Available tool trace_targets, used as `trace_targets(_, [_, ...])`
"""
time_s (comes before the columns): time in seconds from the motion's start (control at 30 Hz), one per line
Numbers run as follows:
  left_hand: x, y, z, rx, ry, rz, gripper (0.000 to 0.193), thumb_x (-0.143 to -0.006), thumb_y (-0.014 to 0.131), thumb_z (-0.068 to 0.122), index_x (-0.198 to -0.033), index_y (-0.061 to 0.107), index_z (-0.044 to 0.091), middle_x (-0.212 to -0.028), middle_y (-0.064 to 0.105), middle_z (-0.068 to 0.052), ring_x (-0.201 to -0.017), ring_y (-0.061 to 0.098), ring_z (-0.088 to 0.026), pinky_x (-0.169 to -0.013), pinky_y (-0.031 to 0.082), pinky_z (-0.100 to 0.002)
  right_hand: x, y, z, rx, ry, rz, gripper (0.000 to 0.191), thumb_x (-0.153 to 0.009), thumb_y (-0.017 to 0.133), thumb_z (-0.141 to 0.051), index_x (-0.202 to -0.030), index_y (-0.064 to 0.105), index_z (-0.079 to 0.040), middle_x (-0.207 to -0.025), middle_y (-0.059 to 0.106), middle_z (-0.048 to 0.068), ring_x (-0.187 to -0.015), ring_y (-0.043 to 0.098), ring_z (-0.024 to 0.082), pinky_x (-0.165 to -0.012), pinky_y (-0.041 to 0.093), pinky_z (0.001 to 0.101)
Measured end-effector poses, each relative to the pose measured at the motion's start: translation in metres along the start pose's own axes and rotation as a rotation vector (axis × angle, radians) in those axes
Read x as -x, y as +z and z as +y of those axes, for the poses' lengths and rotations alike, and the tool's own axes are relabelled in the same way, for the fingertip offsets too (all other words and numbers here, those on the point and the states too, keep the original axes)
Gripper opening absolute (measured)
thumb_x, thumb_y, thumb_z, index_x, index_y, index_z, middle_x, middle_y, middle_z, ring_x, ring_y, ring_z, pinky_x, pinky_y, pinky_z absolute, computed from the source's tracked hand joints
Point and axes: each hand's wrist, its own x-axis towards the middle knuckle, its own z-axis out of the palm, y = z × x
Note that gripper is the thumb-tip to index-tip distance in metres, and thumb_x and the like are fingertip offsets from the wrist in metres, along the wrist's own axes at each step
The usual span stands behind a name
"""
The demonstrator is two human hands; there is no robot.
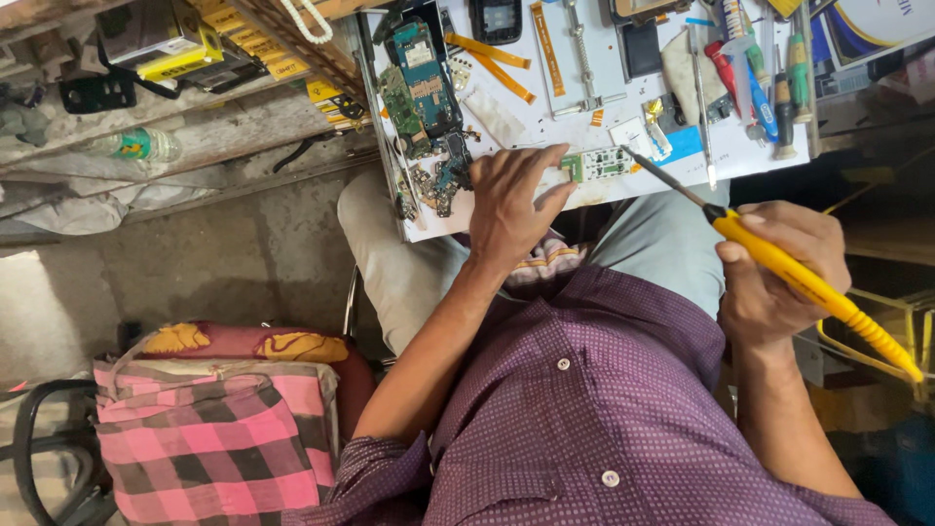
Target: The person solders a small circuit board on a cluttered workbench, holding the board steady with one hand while applying a yellow soldering iron to its components. They briefly use a syringe-like dispenser to apply material to the board, then resume soldering and repositioning the board.
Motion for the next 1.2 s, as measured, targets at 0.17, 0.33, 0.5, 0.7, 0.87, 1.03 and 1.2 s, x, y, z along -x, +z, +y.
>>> trace_targets(0.17, [0.0, 0.002, -0.001, 0.038, -0.006, -0.006, 0.056, -0.087, 0.083, 0.025, -0.137, 0.06, 0.014, -0.11, 0.07, 0.006, -0.107, 0.061, -0.016, -0.101, 0.036, -0.042, 0.004, 0.003, 0.003, 0.063, -0.042, -0.062, 0.026, -0.1, 0.085, -0.012, -0.117, 0.066, -0.002, -0.112, 0.069, 0.016, -0.098, 0.069, 0.025, -0.088, 0.057, 0.0302])
trace_targets(0.33, [0.001, 0.002, 0.0, 0.06, -0.006, 0.005, 0.053, -0.089, 0.082, 0.021, -0.137, 0.061, 0.015, -0.109, 0.07, 0.006, -0.107, 0.062, -0.015, -0.101, 0.037, -0.041, 0.008, 0.008, 0.003, 0.111, -0.07, -0.161, 0.029, -0.095, 0.088, -0.005, -0.115, 0.067, -0.004, -0.107, 0.071, 0.014, -0.098, 0.07, 0.025, -0.086, 0.056, 0.0305])
trace_targets(0.5, [-0.001, 0.001, 0.001, 0.072, -0.033, -0.001, 0.043, -0.089, 0.081, 0.019, -0.129, 0.066, 0.015, -0.106, 0.073, 0.007, -0.104, 0.062, -0.014, -0.1, 0.037, -0.039, 0.007, 0.013, 0.0, 0.13, -0.093, -0.204, 0.031, -0.09, 0.089, -0.004, -0.113, 0.067, -0.005, -0.109, 0.072, 0.013, -0.097, 0.071, 0.025, -0.083, 0.057, 0.0306])
trace_targets(0.7, [-0.004, -0.002, 0.003, 0.101, -0.035, 0.013, 0.035, -0.088, 0.081, 0.021, -0.121, 0.07, 0.014, -0.109, 0.074, 0.007, -0.104, 0.063, -0.014, -0.1, 0.037, -0.038, 0.005, 0.014, -0.002, 0.131, -0.112, -0.196, 0.032, -0.091, 0.088, -0.004, -0.114, 0.067, -0.006, -0.11, 0.072, 0.013, -0.097, 0.07, 0.025, -0.084, 0.056, 0.0306])
trace_targets(0.87, [-0.005, -0.004, 0.005, 0.121, -0.064, 0.005, 0.031, -0.088, 0.081, 0.021, -0.117, 0.073, 0.014, -0.108, 0.074, 0.006, -0.104, 0.062, -0.015, -0.1, 0.037, -0.039, 0.004, 0.013, 0.0, 0.132, -0.118, -0.188, 0.031, -0.092, 0.088, -0.004, -0.113, 0.066, -0.005, -0.109, 0.072, 0.013, -0.097, 0.071, 0.025, -0.084, 0.056, 0.0305])
trace_targets(1.03, [-0.006, -0.003, 0.004, 0.126, -0.08, 0.009, 0.025, -0.088, 0.081, 0.021, -0.111, 0.075, 0.017, -0.109, 0.072, 0.005, -0.104, 0.062, -0.015, -0.1, 0.036, -0.038, 0.004, 0.011, -0.001, 0.128, -0.108, -0.178, 0.029, -0.095, 0.088, -0.004, -0.115, 0.066, -0.004, -0.111, 0.072, 0.013, -0.098, 0.071, 0.025, -0.086, 0.057, 0.0308])
trace_targets(1.2, [-0.006, -0.002, 0.003, 0.118, -0.104, 0.003, 0.022, -0.089, 0.081, 0.021, -0.109, 0.075, 0.017, -0.107, 0.072, 0.006, -0.102, 0.062, -0.015, -0.102, 0.036, -0.038, 0.004, 0.013, 0.0, 0.1, -0.09, -0.167, 0.027, -0.095, 0.086, -0.005, -0.114, 0.066, -0.003, -0.11, 0.071, 0.014, -0.097, 0.07, 0.025, -0.085, 0.056, 0.0306])
